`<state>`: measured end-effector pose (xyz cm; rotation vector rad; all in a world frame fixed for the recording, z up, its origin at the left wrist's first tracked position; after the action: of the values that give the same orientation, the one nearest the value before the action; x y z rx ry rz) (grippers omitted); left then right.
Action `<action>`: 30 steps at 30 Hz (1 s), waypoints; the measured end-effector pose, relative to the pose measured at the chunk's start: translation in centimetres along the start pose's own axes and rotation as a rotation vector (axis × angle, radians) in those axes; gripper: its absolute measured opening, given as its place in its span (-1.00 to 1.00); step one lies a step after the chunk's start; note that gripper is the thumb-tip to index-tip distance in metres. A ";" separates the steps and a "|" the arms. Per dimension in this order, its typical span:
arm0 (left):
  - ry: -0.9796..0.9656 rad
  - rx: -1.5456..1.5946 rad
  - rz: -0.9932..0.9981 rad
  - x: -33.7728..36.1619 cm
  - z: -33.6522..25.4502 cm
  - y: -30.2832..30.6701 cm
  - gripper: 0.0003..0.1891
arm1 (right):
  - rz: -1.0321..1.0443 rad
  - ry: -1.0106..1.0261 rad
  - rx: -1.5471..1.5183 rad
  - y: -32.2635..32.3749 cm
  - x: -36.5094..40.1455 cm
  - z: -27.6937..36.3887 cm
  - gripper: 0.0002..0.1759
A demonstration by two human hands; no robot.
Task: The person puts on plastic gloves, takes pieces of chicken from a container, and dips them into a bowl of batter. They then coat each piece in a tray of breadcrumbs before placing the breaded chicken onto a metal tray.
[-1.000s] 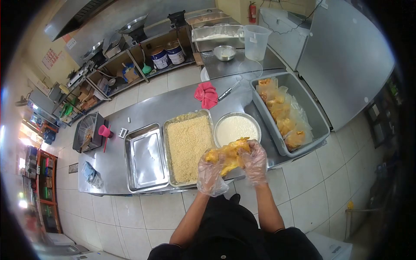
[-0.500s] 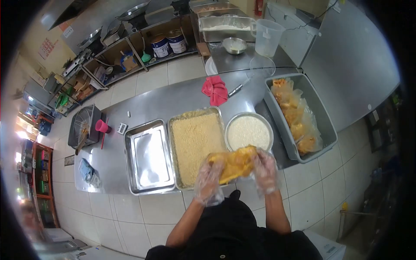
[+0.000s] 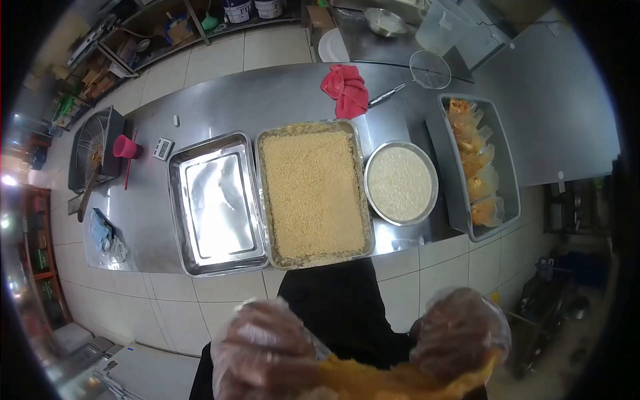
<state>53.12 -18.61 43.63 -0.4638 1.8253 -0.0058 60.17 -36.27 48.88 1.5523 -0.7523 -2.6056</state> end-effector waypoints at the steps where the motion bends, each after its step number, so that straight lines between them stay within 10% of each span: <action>1: 0.000 -0.120 0.008 0.9 0.6 0.7 -0.72 | -0.021 -0.080 0.072 -0.7 0.0 -0.6 -0.25; 3: 0.022 -0.478 0.069 3.0 3.0 2.7 -0.73 | 0.662 -0.115 -0.258 -0.3 -2.5 -5.5 -0.52; 6: 0.863 -0.669 0.144 4.0 8.2 3.0 -0.73 | 0.668 -0.284 -0.271 -4.9 -1.7 -10.7 -0.77; 15: 1.442 -0.679 0.255 14.8 10.0 6.9 -0.67 | 1.091 -0.460 0.267 -7.7 1.5 -25.1 -0.72; 21: 1.059 -1.126 0.837 23.2 12.0 8.8 -0.43 | 1.262 -0.552 0.476 -11.8 5.6 -29.7 -0.65; 30: 1.267 -0.970 0.687 22.3 12.3 9.9 -0.44 | 1.207 -0.468 0.708 -15.8 11.8 -33.2 -0.64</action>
<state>56.32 -13.74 16.92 -0.4893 3.0942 1.3795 85.37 -38.30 19.76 0.1633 -1.9636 -1.7411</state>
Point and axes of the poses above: each hand's wrist, its own x-axis away from the middle knuckle, its own y-axis out of the back of the hand, z = x × y, the point moved 2 cm from there along -x, towards the middle knuckle, and after that the axes turned 1 degree about z, right-handed, at the moved point
